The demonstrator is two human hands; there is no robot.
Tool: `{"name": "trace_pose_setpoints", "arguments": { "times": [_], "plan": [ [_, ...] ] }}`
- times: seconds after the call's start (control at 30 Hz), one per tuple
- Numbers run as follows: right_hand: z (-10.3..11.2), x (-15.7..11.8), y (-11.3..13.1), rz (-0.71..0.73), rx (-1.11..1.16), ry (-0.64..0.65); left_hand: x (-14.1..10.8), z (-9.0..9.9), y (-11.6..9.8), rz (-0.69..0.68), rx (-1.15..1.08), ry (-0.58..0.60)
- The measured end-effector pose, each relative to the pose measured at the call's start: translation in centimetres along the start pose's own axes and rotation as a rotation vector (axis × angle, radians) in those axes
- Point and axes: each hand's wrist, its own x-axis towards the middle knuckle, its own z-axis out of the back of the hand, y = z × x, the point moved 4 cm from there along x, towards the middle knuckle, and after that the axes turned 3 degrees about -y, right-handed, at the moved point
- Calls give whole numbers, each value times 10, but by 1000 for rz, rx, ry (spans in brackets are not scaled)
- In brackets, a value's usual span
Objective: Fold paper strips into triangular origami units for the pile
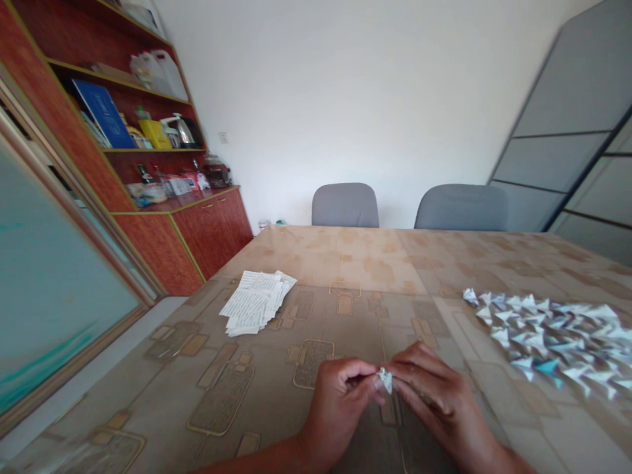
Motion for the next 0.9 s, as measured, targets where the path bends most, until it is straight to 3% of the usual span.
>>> {"name": "trace_pose_setpoints", "arguments": {
  "times": [0.3,0.53,0.9],
  "plan": [
    [0,0,-3,-3,-14,-20,4,0,10,58,-90,-35],
    [1,2,-1,-2,-12,-47,3,0,1,6,-15,-19],
    [-9,-3,-11,-186,135,-21,1,3,0,-47,118,-83]
  ]
}}
